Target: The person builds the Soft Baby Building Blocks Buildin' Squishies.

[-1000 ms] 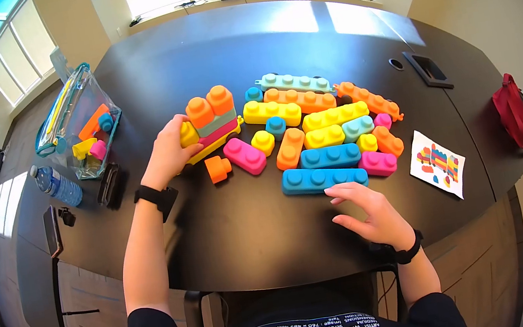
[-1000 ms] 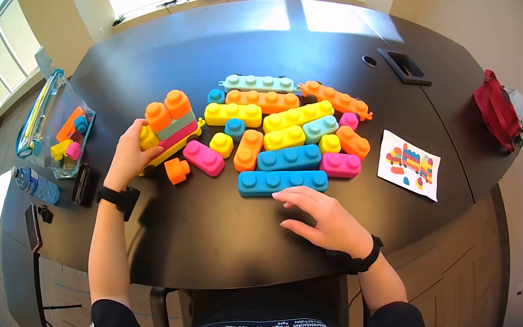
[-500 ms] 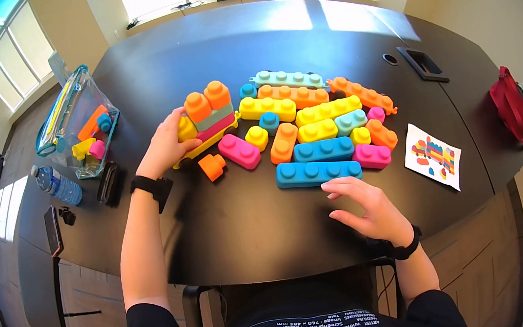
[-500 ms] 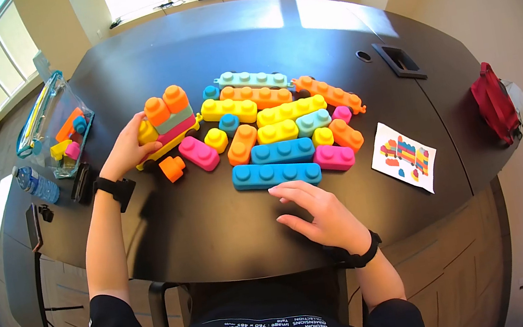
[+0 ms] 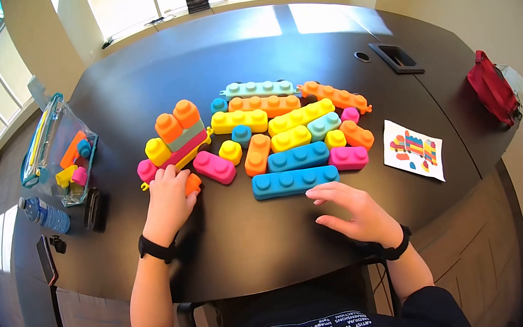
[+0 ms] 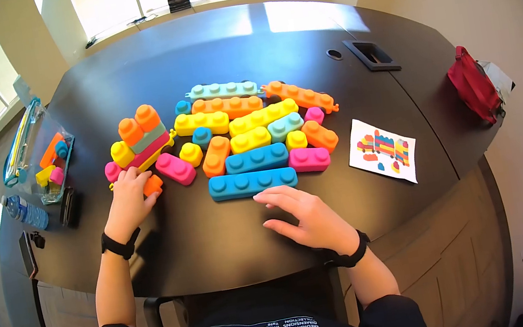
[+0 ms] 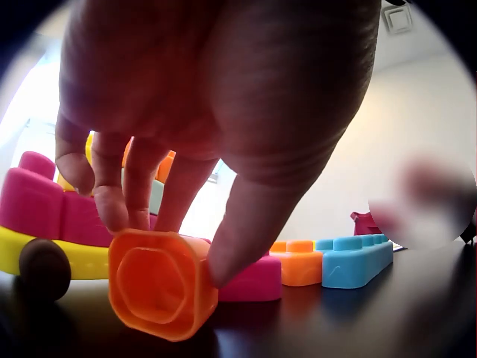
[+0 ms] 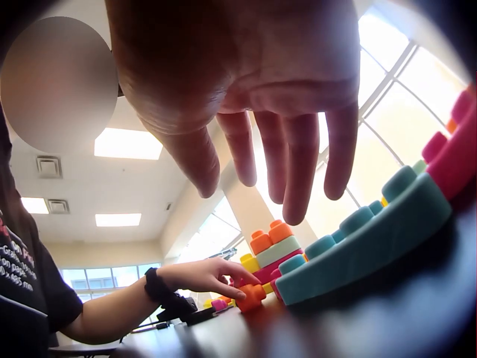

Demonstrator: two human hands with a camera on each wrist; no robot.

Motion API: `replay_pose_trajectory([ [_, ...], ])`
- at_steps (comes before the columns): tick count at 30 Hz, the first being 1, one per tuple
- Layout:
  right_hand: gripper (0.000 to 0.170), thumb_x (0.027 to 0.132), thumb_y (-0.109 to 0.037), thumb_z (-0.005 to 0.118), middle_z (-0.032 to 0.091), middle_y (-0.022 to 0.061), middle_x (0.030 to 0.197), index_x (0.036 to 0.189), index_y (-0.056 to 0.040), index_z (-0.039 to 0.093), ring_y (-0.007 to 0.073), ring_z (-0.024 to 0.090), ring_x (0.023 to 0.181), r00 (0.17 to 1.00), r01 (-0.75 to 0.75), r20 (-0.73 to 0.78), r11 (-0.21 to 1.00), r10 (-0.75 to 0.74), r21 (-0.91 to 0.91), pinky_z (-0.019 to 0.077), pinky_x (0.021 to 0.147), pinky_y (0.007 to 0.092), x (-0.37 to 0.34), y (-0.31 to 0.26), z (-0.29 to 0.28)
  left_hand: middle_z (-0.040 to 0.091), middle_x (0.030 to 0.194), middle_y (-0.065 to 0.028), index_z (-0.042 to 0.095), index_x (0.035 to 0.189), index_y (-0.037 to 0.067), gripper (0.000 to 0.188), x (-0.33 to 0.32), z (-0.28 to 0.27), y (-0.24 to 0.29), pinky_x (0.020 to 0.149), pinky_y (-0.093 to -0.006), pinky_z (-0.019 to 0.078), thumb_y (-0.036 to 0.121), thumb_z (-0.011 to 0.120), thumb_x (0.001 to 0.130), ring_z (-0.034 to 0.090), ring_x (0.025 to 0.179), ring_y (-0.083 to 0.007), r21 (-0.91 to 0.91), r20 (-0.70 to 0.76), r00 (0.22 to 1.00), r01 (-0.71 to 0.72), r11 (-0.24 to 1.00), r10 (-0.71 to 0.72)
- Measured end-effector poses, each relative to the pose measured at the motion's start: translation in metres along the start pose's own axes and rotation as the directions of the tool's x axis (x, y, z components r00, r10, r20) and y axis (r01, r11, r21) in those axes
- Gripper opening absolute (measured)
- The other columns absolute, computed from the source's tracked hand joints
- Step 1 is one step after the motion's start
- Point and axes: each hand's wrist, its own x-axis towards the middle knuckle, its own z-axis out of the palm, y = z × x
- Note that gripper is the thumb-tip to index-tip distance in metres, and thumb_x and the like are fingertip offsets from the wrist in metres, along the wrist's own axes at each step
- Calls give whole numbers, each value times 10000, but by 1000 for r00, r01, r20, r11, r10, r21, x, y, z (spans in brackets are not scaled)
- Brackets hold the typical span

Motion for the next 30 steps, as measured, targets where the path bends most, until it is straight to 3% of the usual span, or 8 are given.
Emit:
replay_pose_trajectory([
  [5,445,925,-84,799,679,109,1277,1348,-64,662,262,721,1014,1000,18,5,1000,-18,-13,586,891,364,1,3,-2,612,1163,-174,712,1178,-12,438,1,-3,-1,992,-461,519,138,811,779,605,1116,-376,-38,17,1000,2,999,-1],
  [11,400,928,-94,797,681,113,1286,1310,-54,684,281,722,1055,1000,19,17,1000,-18,-10,584,910,376,5,5,-2,589,1132,-148,672,1162,-14,405,5,-3,3,940,-410,566,71,800,788,639,1048,-324,-320,-30,994,-112,941,108],
  [17,388,931,-127,800,686,122,1296,1297,-54,695,293,714,1096,999,5,41,997,-2,-72,577,940,394,8,8,-12,595,1181,-120,610,1218,11,431,-2,1,2,869,-352,613,2,778,821,651,1080,-285,-481,126,992,75,874,-16],
  [22,389,923,-121,805,700,145,1290,1290,-46,702,302,714,1111,1000,-3,-26,990,0,-141,575,954,387,25,5,-47,619,1192,-138,613,1219,23,431,-6,6,-4,844,-359,582,47,802,833,648,1106,-286,-301,-9,992,-120,946,123],
  [23,383,921,-112,803,704,151,1283,1284,-41,705,310,715,1111,998,20,-56,989,-29,-144,574,957,387,30,7,-53,619,1192,-138,613,1219,23,431,-4,4,-1,844,-359,582,47,802,833,648,1106,-286,-301,-11,993,-119,946,122],
  [25,378,911,-97,802,710,163,1272,1272,-33,709,331,699,1149,996,23,-81,984,-38,-177,562,985,395,36,-1,-65,640,1163,-147,631,1194,22,384,5,-5,10,849,-386,560,73,798,853,658,1063,-311,-339,-164,973,-208,918,160],
  [29,371,909,-83,794,715,170,1254,1266,-31,708,340,691,1168,992,65,-93,966,-91,-251,553,999,401,45,-6,-67,664,1089,-136,651,1160,19,319,53,-36,44,863,-417,549,79,782,875,666,985,-332,-416,-234,959,-248,875,161],
  [30,355,913,-95,793,721,165,1234,1253,-32,710,337,694,1155,995,77,-48,970,-90,-230,556,987,400,45,-3,-61,677,1051,-135,656,1141,16,289,73,-44,55,861,-432,547,91,773,888,668,959,-341,-366,-310,923,-339,867,230],
])
